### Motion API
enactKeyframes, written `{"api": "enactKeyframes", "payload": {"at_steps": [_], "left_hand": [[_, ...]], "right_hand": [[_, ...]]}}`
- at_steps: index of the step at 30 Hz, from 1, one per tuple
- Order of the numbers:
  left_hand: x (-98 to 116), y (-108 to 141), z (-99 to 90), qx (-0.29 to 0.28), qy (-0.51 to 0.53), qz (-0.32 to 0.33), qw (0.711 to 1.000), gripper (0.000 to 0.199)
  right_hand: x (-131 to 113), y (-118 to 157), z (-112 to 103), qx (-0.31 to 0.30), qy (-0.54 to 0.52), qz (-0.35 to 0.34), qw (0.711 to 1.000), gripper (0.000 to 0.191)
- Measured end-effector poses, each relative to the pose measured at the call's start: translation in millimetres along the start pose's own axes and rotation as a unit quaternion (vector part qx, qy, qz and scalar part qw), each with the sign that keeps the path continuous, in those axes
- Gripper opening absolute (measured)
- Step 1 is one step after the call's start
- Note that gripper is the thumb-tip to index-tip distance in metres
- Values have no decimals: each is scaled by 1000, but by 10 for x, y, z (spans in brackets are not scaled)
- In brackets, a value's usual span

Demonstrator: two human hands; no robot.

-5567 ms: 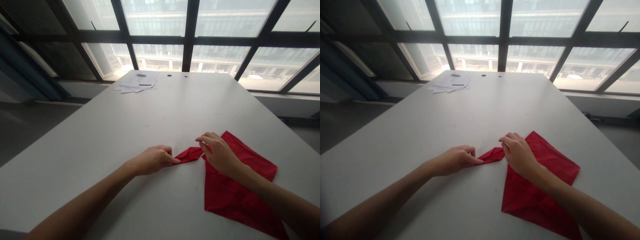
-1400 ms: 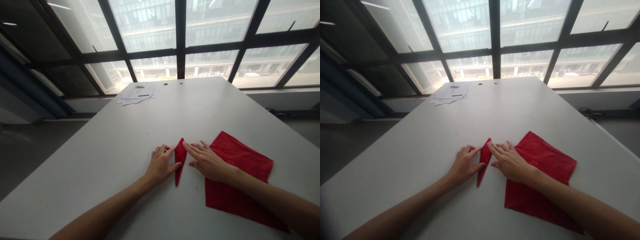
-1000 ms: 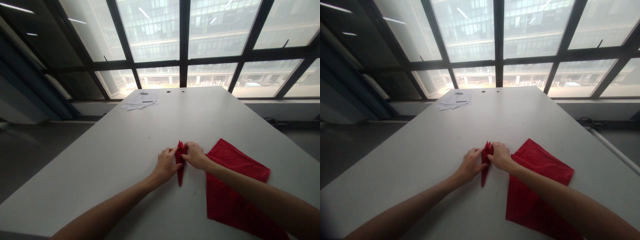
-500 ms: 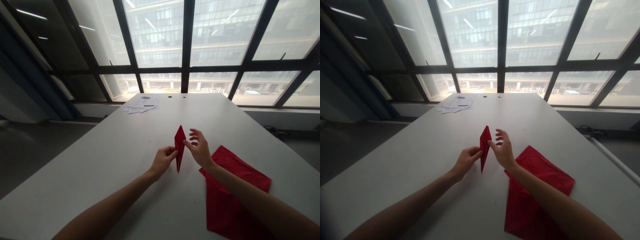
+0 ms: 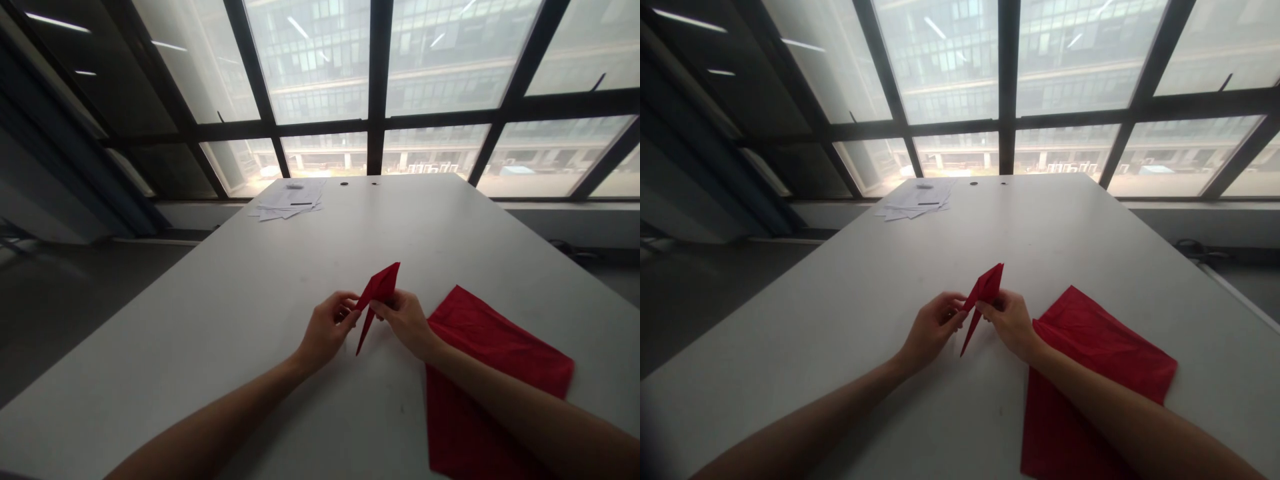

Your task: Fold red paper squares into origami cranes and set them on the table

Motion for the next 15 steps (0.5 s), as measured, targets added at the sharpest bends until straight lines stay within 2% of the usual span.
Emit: {"api": "enactKeyframes", "payload": {"at_steps": [7,15], "left_hand": [[29,29,-7,22,-36,-8,999,20],[156,1,107,-24,-104,67,992,10]], "right_hand": [[-2,55,41,2,-28,9,1000,26],[10,62,71,-6,-41,21,999,24]]}}
Point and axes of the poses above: each hand's wrist, its own y-axis away from the middle knuckle, its own z-axis out of the palm, x = y × z, the point moved 8 cm from there along -y, towards the middle knuckle, and after that the axes turned 12 degrees about z, right-handed, at the moved point
